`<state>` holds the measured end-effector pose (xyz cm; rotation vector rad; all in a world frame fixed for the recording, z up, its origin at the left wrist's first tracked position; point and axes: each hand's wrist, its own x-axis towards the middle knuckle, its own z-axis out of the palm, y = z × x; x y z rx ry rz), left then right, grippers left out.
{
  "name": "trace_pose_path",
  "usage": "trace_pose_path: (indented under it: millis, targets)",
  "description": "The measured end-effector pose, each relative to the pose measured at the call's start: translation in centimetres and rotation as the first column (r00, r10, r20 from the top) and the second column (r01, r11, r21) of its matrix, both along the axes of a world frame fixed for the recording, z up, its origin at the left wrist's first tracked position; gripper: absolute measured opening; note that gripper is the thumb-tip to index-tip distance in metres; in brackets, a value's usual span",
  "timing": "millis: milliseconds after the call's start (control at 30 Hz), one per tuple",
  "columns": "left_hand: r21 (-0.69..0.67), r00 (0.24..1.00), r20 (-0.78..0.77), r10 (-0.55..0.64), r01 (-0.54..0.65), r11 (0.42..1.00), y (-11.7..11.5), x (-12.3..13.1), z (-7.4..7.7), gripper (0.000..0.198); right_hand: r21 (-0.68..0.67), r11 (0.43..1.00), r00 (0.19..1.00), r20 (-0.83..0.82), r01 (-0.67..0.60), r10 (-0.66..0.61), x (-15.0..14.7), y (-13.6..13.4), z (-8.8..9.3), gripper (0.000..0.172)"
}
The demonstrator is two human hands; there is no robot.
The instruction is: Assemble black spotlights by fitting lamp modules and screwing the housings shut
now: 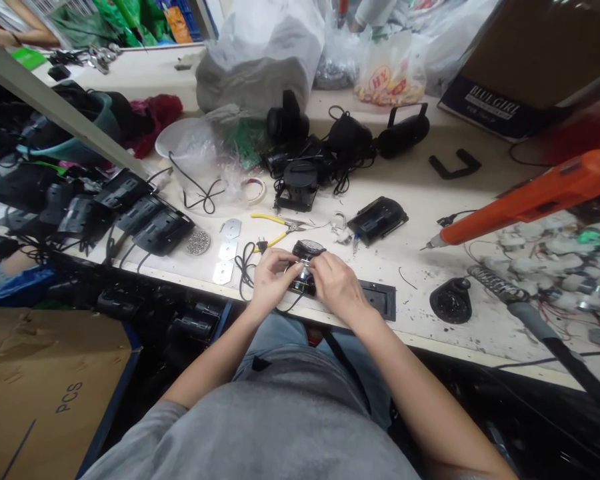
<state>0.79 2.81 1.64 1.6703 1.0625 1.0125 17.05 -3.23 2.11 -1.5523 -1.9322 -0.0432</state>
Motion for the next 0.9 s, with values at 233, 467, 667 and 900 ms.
trace_pose_path:
  millis: [233,467,667,900]
  targets:
    - [0.255,0.994,-0.104,0.015,0.012,0.967,-2.1,-1.7,0.0,0.018,0.022,1.000,1.000,-0.004,0.011,-0.010,-0.3,-0.1,0.0,0.015]
    - [0.514,0.963,-0.260,0.067,0.079,0.854,-2.9,-1.4,-0.8,0.019,0.024,1.000,1.000,0.004,-0.001,0.001,-0.5,0.2,0.1,0.019]
    - [0.451,0.922,-0.383,0.049,0.141,0.881,-2.8,-1.3,-1.0,0.027,0.016,1.000,1.000,0.003,-0.006,0.006,-0.4,0.2,0.1,0.021]
    - [0.298,0.991,-0.133,-0.034,0.072,0.952,-2.1,-2.4,-0.5,0.030,0.006,1.000,1.000,-0.014,-0.013,0.013,-0.3,0.1,0.2,0.019]
